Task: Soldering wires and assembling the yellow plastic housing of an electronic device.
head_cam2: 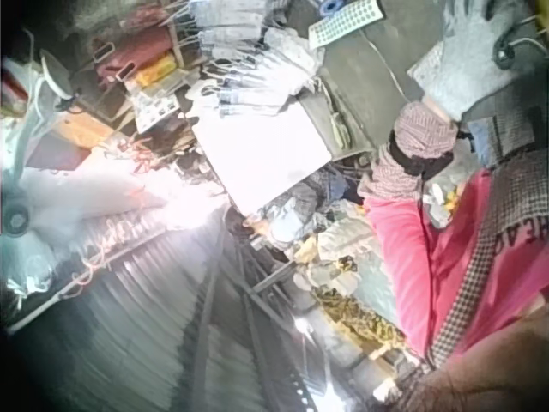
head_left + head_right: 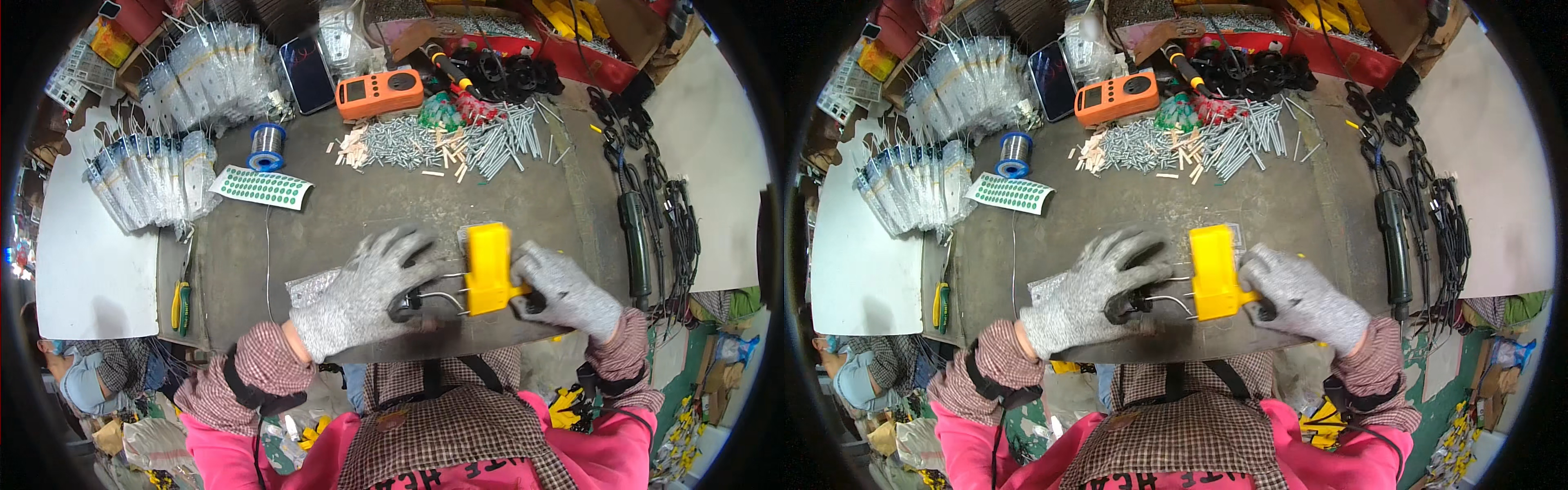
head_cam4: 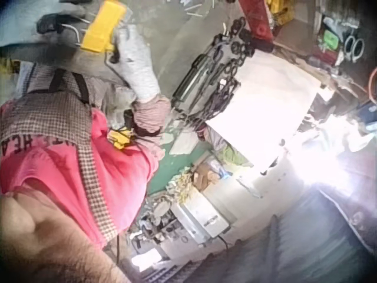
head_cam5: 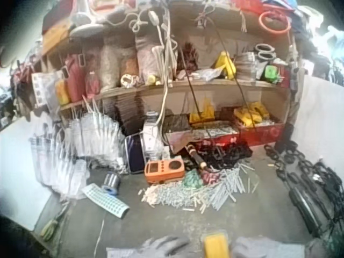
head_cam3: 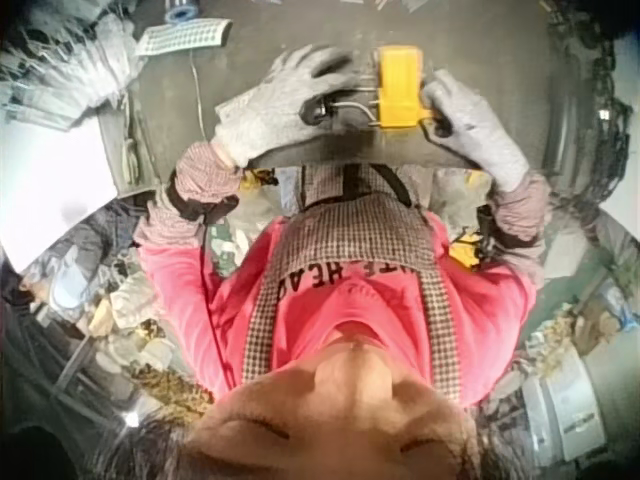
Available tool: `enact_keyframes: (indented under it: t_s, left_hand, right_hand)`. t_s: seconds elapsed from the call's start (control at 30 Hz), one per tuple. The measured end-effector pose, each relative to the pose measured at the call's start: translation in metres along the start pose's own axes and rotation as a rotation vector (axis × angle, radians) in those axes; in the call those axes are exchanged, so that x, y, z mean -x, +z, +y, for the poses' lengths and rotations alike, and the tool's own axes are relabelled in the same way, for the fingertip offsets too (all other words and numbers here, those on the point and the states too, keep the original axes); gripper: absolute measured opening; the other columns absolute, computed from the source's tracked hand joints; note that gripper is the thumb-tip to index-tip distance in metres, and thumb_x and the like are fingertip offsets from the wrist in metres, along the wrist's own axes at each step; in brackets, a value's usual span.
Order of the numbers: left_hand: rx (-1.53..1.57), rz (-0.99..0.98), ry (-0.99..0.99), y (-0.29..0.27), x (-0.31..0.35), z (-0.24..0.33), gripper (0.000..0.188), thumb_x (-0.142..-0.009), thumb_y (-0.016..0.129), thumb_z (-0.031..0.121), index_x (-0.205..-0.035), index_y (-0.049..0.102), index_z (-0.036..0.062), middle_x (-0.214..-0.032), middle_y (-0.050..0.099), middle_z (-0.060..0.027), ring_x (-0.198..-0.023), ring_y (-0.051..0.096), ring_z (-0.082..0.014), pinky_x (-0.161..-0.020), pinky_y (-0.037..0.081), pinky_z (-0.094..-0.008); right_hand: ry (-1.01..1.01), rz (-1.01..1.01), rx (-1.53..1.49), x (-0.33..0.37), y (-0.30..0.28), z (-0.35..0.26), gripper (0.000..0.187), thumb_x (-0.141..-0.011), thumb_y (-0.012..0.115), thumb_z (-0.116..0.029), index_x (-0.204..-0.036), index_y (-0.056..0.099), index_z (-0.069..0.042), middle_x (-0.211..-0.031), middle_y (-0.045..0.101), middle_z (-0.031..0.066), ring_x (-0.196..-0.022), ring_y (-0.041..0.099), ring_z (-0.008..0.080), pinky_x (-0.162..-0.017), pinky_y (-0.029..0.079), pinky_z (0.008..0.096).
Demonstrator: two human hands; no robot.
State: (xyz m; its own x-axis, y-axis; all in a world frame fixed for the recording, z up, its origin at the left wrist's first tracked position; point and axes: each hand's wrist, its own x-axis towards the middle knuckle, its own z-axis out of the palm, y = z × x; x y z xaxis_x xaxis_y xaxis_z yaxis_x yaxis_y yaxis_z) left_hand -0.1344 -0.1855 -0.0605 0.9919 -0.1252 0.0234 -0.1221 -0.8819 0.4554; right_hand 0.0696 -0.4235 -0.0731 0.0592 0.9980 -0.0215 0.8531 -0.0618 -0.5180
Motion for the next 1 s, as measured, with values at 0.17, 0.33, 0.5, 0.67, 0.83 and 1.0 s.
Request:
enact_keyframes:
  t_s: [0.17, 0.33, 0.5, 0.67, 0.83, 1.0]
  left_hand:
    - [0.166, 0.182, -0.078, 0.035, 0.023, -0.011, 0.065, -0.075, 0.082, 0.032, -0.132, 0.057, 0.0115, -0.136, 0.053, -0.0164, -0.126, 0.050, -0.0381, -0.104, 0.040, -0.0506]
    - [0.277, 0.268, -0.213, 0.041, 0.027, -0.010, 0.068, -0.074, 0.084, 0.029, -0.132, 0.054, 0.0093, -0.129, 0.058, -0.0162, -0.119, 0.054, -0.0386, -0.101, 0.042, -0.0486]
    - [0.291, 0.281, -0.232, 0.046, 0.030, -0.014, 0.071, -0.072, 0.085, 0.028, -0.132, 0.053, 0.0081, -0.127, 0.059, -0.0168, -0.115, 0.056, -0.0395, -0.101, 0.043, -0.0477]
    - [0.292, 0.281, -0.176, 0.049, 0.026, -0.018, 0.070, -0.075, 0.080, 0.031, -0.133, 0.049, 0.0072, -0.127, 0.056, -0.0200, -0.118, 0.054, -0.0399, -0.101, 0.043, -0.0482]
    - [0.232, 0.294, -0.201, 0.039, 0.028, -0.016, 0.065, -0.070, 0.085, 0.029, -0.125, 0.058, 0.0044, -0.124, 0.060, -0.0182, -0.113, 0.057, -0.0401, -0.100, 0.043, -0.0480]
    - [0.319, 0.238, -0.204, 0.039, 0.030, -0.019, 0.068, -0.070, 0.085, 0.028, -0.127, 0.057, 0.0044, -0.124, 0.060, -0.0186, -0.114, 0.057, -0.0401, -0.101, 0.042, -0.0478]
  right_hand:
    - [-0.005, 0.147, -0.498, -0.016, -0.024, -0.007, 0.039, -0.076, 0.082, -0.018, -0.096, 0.050, -0.008, -0.103, 0.054, 0.0114, -0.102, 0.054, 0.0268, -0.092, 0.045, 0.0377]
    - [0.098, -0.074, -0.405, -0.037, -0.008, 0.003, 0.041, -0.079, 0.084, -0.024, -0.095, 0.050, -0.009, -0.110, 0.056, 0.0105, -0.105, 0.054, 0.0287, -0.095, 0.044, 0.0381]
    - [-0.050, -0.093, -0.302, -0.059, -0.009, -0.006, 0.040, -0.081, 0.081, -0.028, -0.096, 0.050, -0.009, -0.115, 0.057, 0.0116, -0.108, 0.056, 0.0317, -0.093, 0.046, 0.0381]
    - [-0.005, -0.254, -0.267, -0.079, -0.020, -0.015, 0.042, -0.083, 0.078, -0.032, -0.107, 0.055, -0.006, -0.109, 0.057, 0.0145, -0.102, 0.057, 0.0356, -0.090, 0.047, 0.0425]
    - [0.091, 0.081, -0.397, -0.067, -0.026, -0.011, 0.045, -0.081, 0.078, -0.028, -0.116, 0.062, -0.003, -0.107, 0.058, 0.0157, -0.107, 0.058, 0.0279, -0.094, 0.047, 0.0357]
    - [1.054, 0.797, 0.610, 0.062, -0.023, 0.068, 0.040, -0.085, 0.075, -0.025, -0.119, 0.063, -0.006, -0.112, 0.060, 0.0159, -0.105, 0.060, 0.0324, -0.089, 0.050, 0.0415]
